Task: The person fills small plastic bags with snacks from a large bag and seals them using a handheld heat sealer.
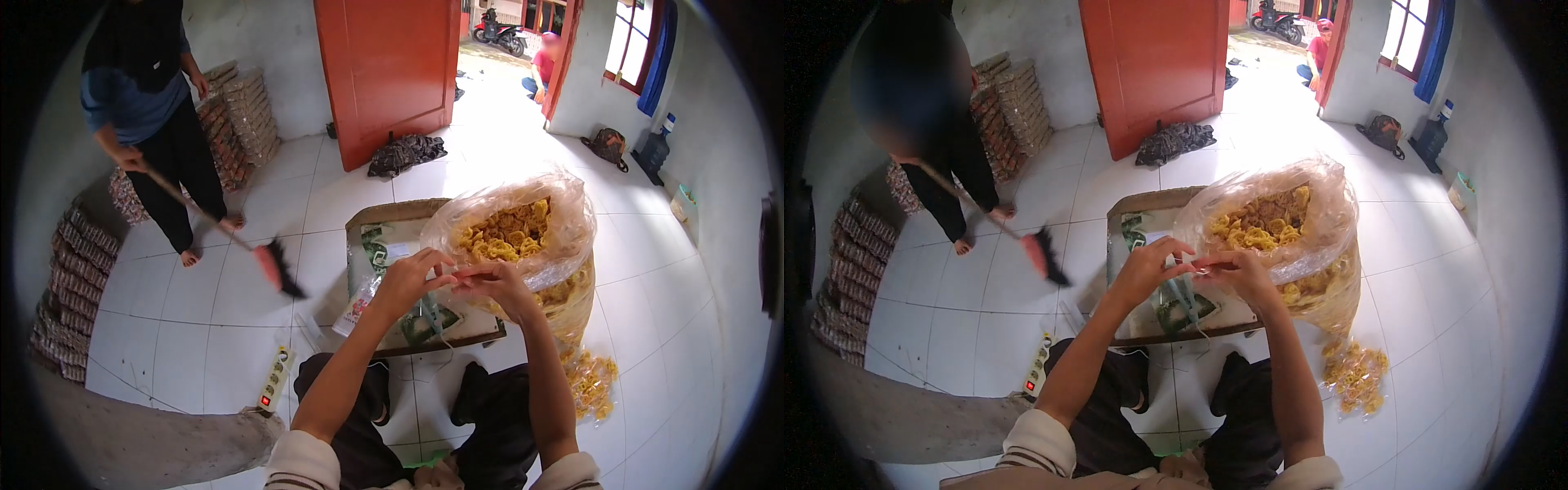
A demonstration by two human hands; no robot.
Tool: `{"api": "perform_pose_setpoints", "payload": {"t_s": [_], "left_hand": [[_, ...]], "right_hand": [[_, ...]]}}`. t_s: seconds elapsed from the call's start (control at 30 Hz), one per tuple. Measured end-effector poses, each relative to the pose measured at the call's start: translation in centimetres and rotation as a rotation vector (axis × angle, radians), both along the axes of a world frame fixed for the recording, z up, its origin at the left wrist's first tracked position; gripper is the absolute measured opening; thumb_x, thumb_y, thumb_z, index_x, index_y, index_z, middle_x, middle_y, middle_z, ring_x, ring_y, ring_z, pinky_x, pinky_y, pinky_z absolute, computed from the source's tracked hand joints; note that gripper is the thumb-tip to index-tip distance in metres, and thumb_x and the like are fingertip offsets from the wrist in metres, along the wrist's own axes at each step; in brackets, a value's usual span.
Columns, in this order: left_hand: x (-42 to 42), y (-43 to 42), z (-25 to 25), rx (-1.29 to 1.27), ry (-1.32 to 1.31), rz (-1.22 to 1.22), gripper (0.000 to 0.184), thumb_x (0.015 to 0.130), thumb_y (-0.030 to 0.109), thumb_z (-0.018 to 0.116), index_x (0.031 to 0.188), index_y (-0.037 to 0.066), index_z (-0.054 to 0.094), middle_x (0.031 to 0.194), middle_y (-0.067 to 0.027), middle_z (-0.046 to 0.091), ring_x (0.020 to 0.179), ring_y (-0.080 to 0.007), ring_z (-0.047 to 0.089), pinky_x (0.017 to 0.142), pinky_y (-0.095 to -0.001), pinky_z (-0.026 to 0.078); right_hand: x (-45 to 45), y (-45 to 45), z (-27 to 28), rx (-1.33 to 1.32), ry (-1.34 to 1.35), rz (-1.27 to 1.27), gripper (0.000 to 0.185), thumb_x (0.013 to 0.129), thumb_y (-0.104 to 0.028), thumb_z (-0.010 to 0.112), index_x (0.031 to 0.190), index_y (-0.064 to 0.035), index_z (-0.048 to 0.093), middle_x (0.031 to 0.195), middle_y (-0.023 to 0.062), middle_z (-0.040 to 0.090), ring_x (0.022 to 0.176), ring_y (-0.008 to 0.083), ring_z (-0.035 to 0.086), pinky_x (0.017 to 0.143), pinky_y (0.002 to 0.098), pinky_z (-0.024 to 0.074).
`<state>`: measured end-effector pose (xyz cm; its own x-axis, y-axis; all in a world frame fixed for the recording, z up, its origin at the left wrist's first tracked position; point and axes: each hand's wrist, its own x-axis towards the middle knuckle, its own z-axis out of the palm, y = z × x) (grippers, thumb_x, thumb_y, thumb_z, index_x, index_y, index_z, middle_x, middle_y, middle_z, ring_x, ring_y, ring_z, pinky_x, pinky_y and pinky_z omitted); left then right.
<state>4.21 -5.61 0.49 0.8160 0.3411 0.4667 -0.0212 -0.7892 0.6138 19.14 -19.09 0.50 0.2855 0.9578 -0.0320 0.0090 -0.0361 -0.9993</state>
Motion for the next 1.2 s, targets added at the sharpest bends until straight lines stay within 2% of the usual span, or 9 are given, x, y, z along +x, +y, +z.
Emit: {"api": "perform_pose_setpoints", "payload": {"t_s": [0.13, 0.3, 0.43, 0.73, 0.97, 1.07, 1.13, 1.17, 1.2], "left_hand": [[0.1, -0.3, 0.3, -0.006, -0.039, -0.052, 0.029, 0.074, 0.022, 0.069, 0.098, 0.010, 0.060, 0.078, -0.0041, 0.058, 0.054, -0.0150, 0.051, 0.053, -0.0278, 0.042], [-1.1, 2.1, 0.1, -0.419, 0.257, -0.165, 0.027, 0.075, 0.022, 0.070, 0.094, 0.006, 0.060, 0.078, -0.0009, 0.059, 0.066, -0.0058, 0.054, 0.058, -0.0221, 0.043], [-2.0, 3.2, 0.0, -0.655, 0.181, -0.118, 0.022, 0.075, 0.021, 0.070, 0.082, 0.003, 0.061, 0.069, -0.0013, 0.060, 0.061, -0.0052, 0.053, 0.057, -0.0203, 0.043], [-1.7, 2.9, 0.3, -0.606, 0.006, -0.054, 0.021, 0.075, 0.020, 0.070, 0.070, 0.002, 0.059, 0.062, 0.0001, 0.058, 0.057, -0.0030, 0.051, 0.053, -0.0183, 0.041], [-1.7, 3.1, 0.8, -0.562, 0.118, 0.026, 0.021, 0.074, 0.020, 0.071, 0.071, 0.002, 0.060, 0.059, 0.0002, 0.058, 0.054, -0.0036, 0.052, 0.055, -0.0187, 0.041], [-1.7, 3.4, 0.6, -0.536, 0.132, -0.014, 0.021, 0.072, 0.019, 0.072, 0.076, 0.002, 0.060, 0.066, -0.0030, 0.061, 0.058, -0.0073, 0.055, 0.057, -0.0215, 0.044], [-1.6, 3.5, 0.0, -0.370, 0.178, -0.030, 0.038, 0.068, 0.020, 0.074, 0.098, 0.003, 0.057, 0.089, -0.0078, 0.062, 0.081, -0.0164, 0.059, 0.074, -0.0296, 0.047], [-1.3, 3.3, -0.3, -0.369, 0.177, -0.034, 0.038, 0.068, 0.020, 0.074, 0.098, 0.003, 0.057, 0.089, -0.0078, 0.062, 0.081, -0.0164, 0.059, 0.074, -0.0296, 0.047], [-1.0, 2.6, 0.1, -0.063, 0.053, 0.064, 0.052, 0.065, 0.022, 0.075, 0.108, 0.005, 0.051, 0.098, -0.0101, 0.059, 0.090, -0.0213, 0.057, 0.083, -0.0339, 0.043]], "right_hand": [[-0.3, 0.2, 0.3, 0.064, 0.110, 0.011, 0.023, 0.083, 0.001, 0.054, 0.104, 0.0094, 0.057, 0.097, 0.0173, 0.061, 0.083, 0.0211, 0.063, 0.077, 0.0295, 0.0524], [1.0, -0.9, 1.5, 0.005, 0.181, -0.020, 0.027, 0.084, -0.002, 0.055, 0.107, 0.0120, 0.053, 0.104, 0.0160, 0.059, 0.087, 0.0215, 0.062, 0.079, 0.0303, 0.0533], [2.6, -2.0, 1.2, 0.048, 0.227, -0.069, 0.027, 0.085, -0.003, 0.054, 0.107, 0.0111, 0.053, 0.104, 0.0165, 0.059, 0.088, 0.0246, 0.062, 0.079, 0.0312, 0.0535], [2.9, -2.5, 1.6, 0.064, 0.160, -0.110, 0.026, 0.084, -0.001, 0.054, 0.107, 0.0115, 0.053, 0.107, 0.0166, 0.059, 0.086, 0.0258, 0.063, 0.080, 0.0321, 0.0530], [3.4, -2.6, 1.3, 0.068, 0.142, -0.116, 0.027, 0.083, -0.001, 0.055, 0.107, 0.0120, 0.053, 0.103, 0.0162, 0.059, 0.086, 0.0260, 0.063, 0.079, 0.0314, 0.0530], [3.3, -2.6, 1.1, 0.070, 0.101, -0.147, 0.027, 0.083, -0.002, 0.056, 0.107, 0.0120, 0.053, 0.101, 0.0154, 0.060, 0.085, 0.0245, 0.063, 0.078, 0.0300, 0.0527], [3.2, -2.7, 0.8, 0.055, 0.056, -0.167, 0.026, 0.083, -0.001, 0.057, 0.106, 0.0112, 0.055, 0.099, 0.0146, 0.061, 0.085, 0.0226, 0.063, 0.077, 0.0288, 0.0527], [3.3, -2.8, 0.6, 0.039, 0.011, -0.183, 0.025, 0.082, -0.001, 0.057, 0.105, 0.0103, 0.056, 0.098, 0.0138, 0.062, 0.084, 0.0206, 0.064, 0.076, 0.0276, 0.0526], [3.3, -2.8, 0.4, 0.040, 0.010, -0.186, 0.025, 0.082, -0.001, 0.057, 0.105, 0.0103, 0.056, 0.098, 0.0138, 0.062, 0.084, 0.0206, 0.064, 0.076, 0.0276, 0.0526]]}}
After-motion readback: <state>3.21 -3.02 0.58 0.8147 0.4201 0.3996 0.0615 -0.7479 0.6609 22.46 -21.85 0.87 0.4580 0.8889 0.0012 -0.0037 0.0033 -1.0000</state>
